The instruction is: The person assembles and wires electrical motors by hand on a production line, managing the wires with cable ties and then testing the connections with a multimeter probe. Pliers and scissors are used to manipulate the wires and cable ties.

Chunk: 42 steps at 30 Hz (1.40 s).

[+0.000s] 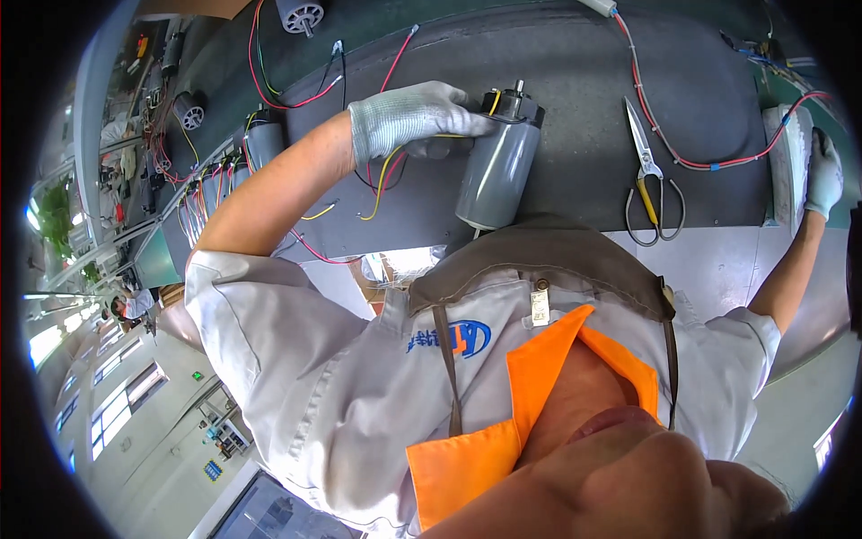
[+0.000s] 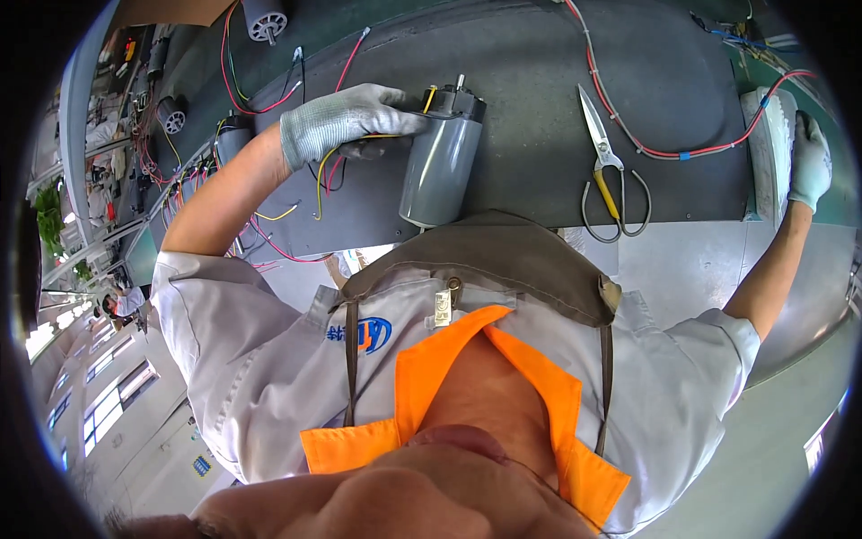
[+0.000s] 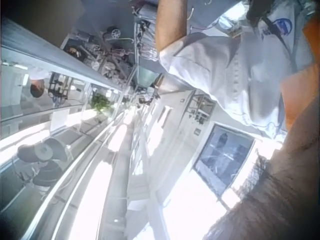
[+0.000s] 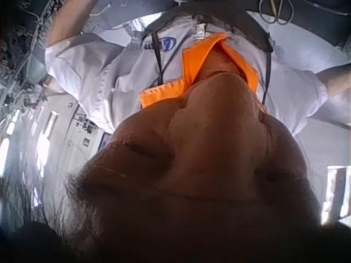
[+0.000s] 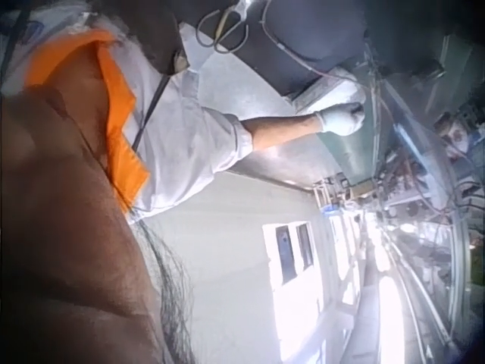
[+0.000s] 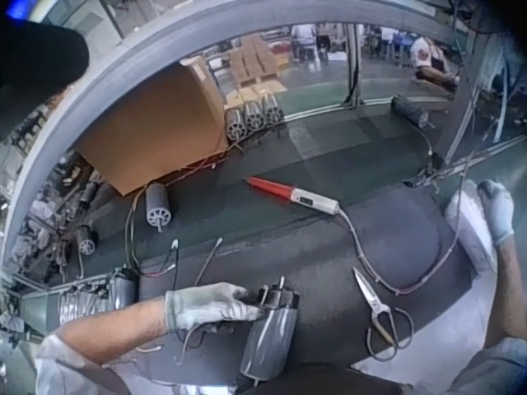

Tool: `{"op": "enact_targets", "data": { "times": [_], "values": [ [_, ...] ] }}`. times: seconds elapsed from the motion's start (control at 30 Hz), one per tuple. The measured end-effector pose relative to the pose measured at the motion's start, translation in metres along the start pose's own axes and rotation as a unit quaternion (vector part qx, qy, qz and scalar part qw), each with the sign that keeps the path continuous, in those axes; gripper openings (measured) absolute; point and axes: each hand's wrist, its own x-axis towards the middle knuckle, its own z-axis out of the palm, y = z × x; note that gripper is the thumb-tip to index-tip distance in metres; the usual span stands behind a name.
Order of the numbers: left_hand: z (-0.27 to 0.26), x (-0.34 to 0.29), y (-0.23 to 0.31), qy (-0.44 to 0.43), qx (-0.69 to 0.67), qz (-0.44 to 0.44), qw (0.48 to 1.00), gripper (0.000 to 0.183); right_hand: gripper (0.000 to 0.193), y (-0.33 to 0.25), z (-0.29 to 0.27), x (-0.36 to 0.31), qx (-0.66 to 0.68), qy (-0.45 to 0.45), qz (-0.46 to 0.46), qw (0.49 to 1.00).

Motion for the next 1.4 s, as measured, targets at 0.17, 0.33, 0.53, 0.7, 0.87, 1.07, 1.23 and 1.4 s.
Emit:
{"op": "enact_targets", "data": {
  "times": [0.17, 0.33, 0.53, 0.7, 0.87, 1.07, 1.23, 1.4],
  "values": [
    [0.004, 0.024, -0.017, -0.028, 0.024, 0.064, 0.997, 0.050, 0.041, 0.018, 0.026, -0.003, 0.075, -0.056, 0.077, 0.993],
    [0.026, -0.004, 0.010, 0.022, -0.072, -0.025, 0.997, 0.032, 0.029, -0.064, 0.028, 0.010, 0.034, -0.115, 0.043, 0.992],
    [0.031, 0.004, -0.001, 0.065, 0.006, 0.047, 0.997, 0.053, 0.022, -0.065, 0.006, -0.012, 0.064, -0.070, 0.044, 0.995],
    [0.018, 0.018, -0.012, 0.076, 0.163, 0.095, 0.979, 0.054, 0.021, -0.089, -0.072, -0.028, -0.008, 0.022, 0.055, 0.998],
    [0.000, 0.023, -0.020, 0.016, 0.227, 0.095, 0.969, 0.056, 0.022, -0.180, -0.165, -0.037, 0.442, 0.108, 0.245, 0.856],
    [-0.008, 0.005, 0.008, -0.033, 0.047, 0.111, 0.992, 0.036, 0.038, -0.334, -0.156, -0.110, 0.832, -0.208, 0.126, 0.499],
    [-0.004, -0.011, 0.009, 0.050, 0.053, 0.024, 0.997, 0.045, 0.027, -0.447, -0.146, -0.143, 0.842, -0.298, 0.127, 0.431],
    [-0.007, -0.029, 0.002, -0.023, 0.055, -0.037, 0.998, 0.038, 0.041, -0.462, -0.131, -0.168, 0.461, -0.133, -0.341, 0.809]
  ]
}}
